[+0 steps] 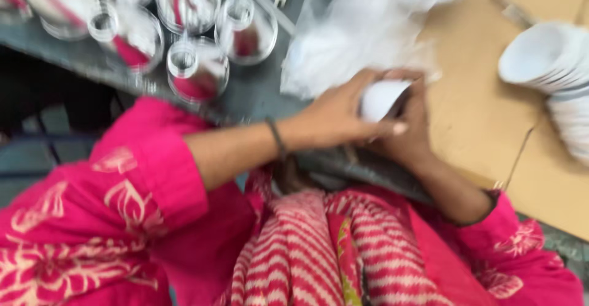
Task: The person picks up silver metal lamp reflector cones one at a time from the workbench, fits a white plastic cup inside one, wraps reflectors in clear plastic bags, and sets the wrapped pieces on the bench. They repeat this wrapping and stacking cycle throughout the clip.
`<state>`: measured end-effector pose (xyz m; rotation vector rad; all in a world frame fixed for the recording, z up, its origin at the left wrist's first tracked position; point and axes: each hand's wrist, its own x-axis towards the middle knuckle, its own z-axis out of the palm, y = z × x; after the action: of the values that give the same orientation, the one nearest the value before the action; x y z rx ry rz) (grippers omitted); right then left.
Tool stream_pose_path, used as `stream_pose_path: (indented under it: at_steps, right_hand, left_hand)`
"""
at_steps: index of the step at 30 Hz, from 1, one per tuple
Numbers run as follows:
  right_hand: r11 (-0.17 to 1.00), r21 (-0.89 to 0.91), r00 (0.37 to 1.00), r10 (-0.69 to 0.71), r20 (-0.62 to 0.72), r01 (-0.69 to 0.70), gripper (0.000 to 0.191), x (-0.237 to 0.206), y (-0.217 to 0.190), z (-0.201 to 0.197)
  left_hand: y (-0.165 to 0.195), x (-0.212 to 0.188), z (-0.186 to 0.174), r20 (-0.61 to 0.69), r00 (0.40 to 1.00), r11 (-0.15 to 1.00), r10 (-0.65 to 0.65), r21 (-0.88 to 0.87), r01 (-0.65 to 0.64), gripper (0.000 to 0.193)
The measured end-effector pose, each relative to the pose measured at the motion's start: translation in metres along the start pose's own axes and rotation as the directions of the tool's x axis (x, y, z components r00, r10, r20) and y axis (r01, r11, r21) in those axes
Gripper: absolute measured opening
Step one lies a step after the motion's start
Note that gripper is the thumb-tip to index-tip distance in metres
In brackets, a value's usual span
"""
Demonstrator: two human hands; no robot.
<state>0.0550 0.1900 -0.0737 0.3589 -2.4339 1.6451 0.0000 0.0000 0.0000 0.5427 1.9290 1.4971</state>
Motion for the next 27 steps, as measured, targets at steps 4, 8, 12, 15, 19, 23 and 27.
stream_pose_path:
  at_steps: [4,8,12,15,19,23,27]
  right_hand:
    - [0.998,0.024,0.998,0.055,-0.021,-0.054,0.073,0.009,-0.005,-0.005]
    - [0.991,-0.130,0.997,0.033,-0.071,-0.042,0.062,0.008,-0.004,-0.005]
    - [0.984,-0.166,0.994,0.047,-0.094,-0.063,0.056,0.005,-0.007,-0.004]
    - [0.986,-0.125,0.993,0.107,-0.051,-0.113,0.051,0.007,-0.013,-0.007]
    - [0.971,-0.229,0.994,0.087,0.068,-0.069,0.044,0.016,-0.024,-0.020]
    - [0.984,-0.172,0.966,0.008,0.259,0.038,0.055,0.021,-0.028,-0.044]
    - [0.999,0.011,0.959,0.028,0.282,-0.033,0.052,0.022,-0.014,-0.056]
  left_hand:
    - [-0.007,-0.001,0.010,-0.093,0.986,0.960,0.141,0.256,-0.113,0.087]
    - [-0.020,0.003,0.023,-0.085,0.971,0.958,0.225,0.201,-0.204,0.082]
    - [-0.028,0.001,0.034,-0.114,0.959,0.954,0.258,0.188,-0.235,0.073]
    - [-0.030,0.009,0.029,-0.119,0.990,0.986,0.073,0.155,-0.054,0.064]
    - [-0.035,0.023,0.016,-0.112,0.991,0.991,0.075,0.116,-0.062,0.053]
    - [-0.044,0.032,0.007,-0.083,0.986,0.962,0.141,0.247,-0.117,0.050]
    - [-0.043,0.032,-0.008,0.004,0.985,0.941,0.174,0.293,-0.167,0.053]
